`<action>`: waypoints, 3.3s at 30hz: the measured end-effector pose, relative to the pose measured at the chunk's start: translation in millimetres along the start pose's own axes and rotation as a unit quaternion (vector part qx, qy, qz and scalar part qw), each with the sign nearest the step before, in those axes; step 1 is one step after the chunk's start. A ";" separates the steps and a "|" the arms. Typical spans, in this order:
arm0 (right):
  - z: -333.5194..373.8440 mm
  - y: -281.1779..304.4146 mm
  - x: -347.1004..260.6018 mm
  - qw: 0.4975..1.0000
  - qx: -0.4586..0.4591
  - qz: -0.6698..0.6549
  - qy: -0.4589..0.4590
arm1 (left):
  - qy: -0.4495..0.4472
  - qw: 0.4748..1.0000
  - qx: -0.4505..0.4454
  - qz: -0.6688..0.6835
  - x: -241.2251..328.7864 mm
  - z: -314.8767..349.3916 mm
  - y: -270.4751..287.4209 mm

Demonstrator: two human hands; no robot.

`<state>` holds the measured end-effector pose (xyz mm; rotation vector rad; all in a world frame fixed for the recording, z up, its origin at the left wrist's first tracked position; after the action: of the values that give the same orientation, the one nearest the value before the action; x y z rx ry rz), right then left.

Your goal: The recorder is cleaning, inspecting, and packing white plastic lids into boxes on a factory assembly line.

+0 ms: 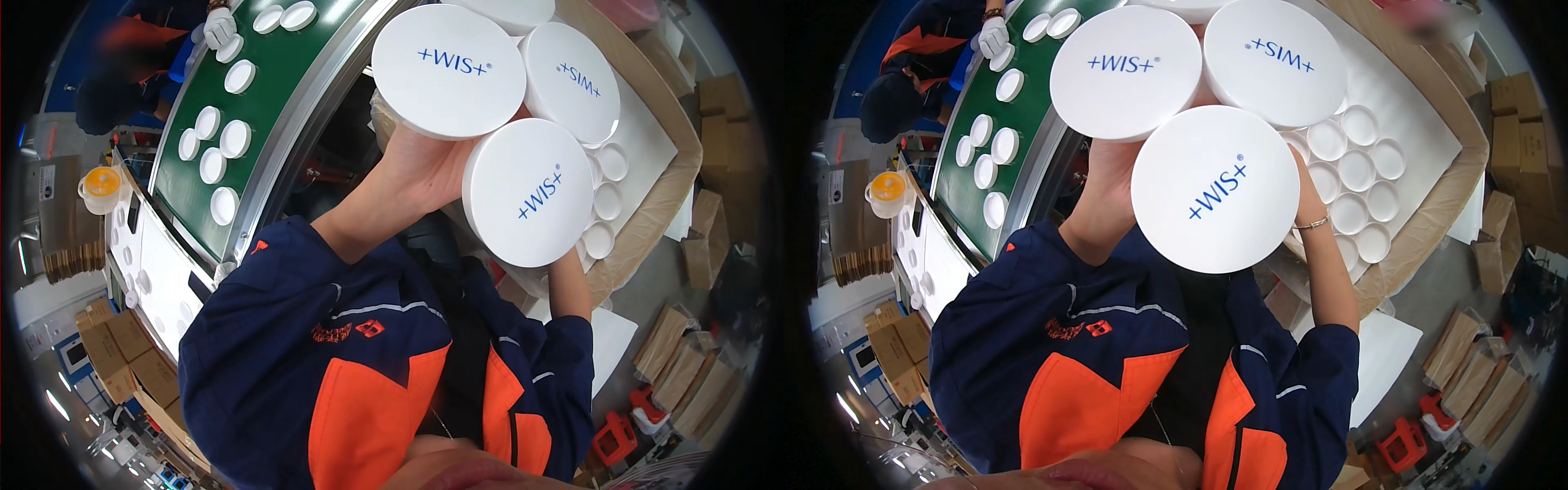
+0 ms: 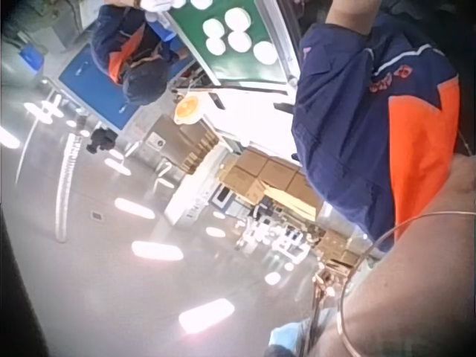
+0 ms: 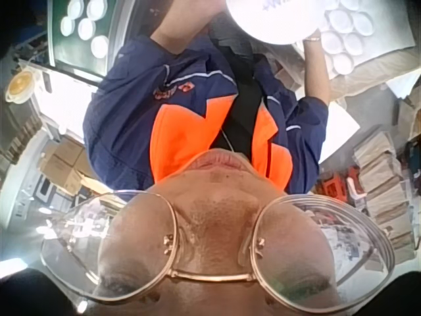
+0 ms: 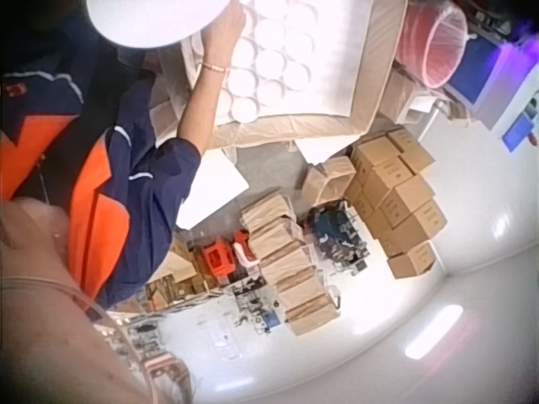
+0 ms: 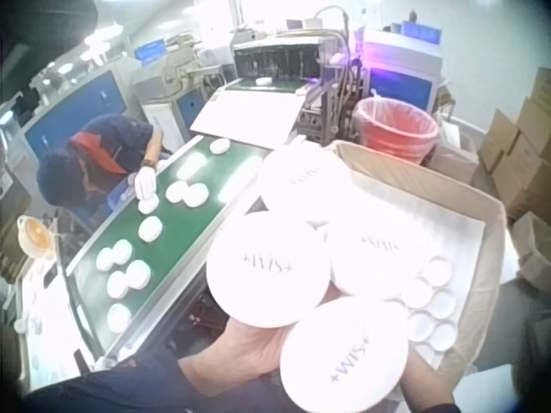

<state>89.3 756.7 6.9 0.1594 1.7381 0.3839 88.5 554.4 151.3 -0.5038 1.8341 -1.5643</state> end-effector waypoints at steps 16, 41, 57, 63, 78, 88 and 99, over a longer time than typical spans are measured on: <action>-19.8 -10.8 -29.7 0.970 -0.026 0.223 0.097 | -0.025 0.999 -0.032 -0.029 2.5 -2.4 9.6; -19.4 -5.7 -0.3 0.930 -0.011 0.351 0.111 | -0.367 0.063 -0.228 -0.900 110.3 -301.8 122.1; -19.6 -10.1 4.9 0.952 -0.046 0.290 0.086 | -0.272 0.086 -0.063 -0.956 107.4 -117.0 84.1; -13.2 -26.2 -30.7 0.958 -0.081 0.273 0.039 | -0.298 -0.088 0.330 -0.891 184.0 209.4 18.6; -18.3 -37.4 -19.6 0.953 -0.120 0.277 -0.032 | -0.212 -0.125 0.377 -0.893 216.8 378.6 19.4; -16.0 -31.8 -20.7 0.951 -0.119 0.283 -0.044 | -0.185 -0.046 0.396 -0.898 233.7 381.7 29.4; -15.4 -35.4 -29.3 0.950 -0.121 0.286 -0.028 | -0.276 -0.166 0.670 -0.670 270.7 454.3 30.2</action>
<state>84.1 711.8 24.5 0.4956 1.5508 1.0017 219.3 55.6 30.4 1.1032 2.1407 1.5681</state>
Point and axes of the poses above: each hand's wrist, its own z-axis away from the middle knuckle, its own y-axis out of the back of the hand, x = y × z, the point moved 2 cm from there along -z, towards the middle knuckle, and after that the axes turned 10 degrees about x, right-handed, at the moved point
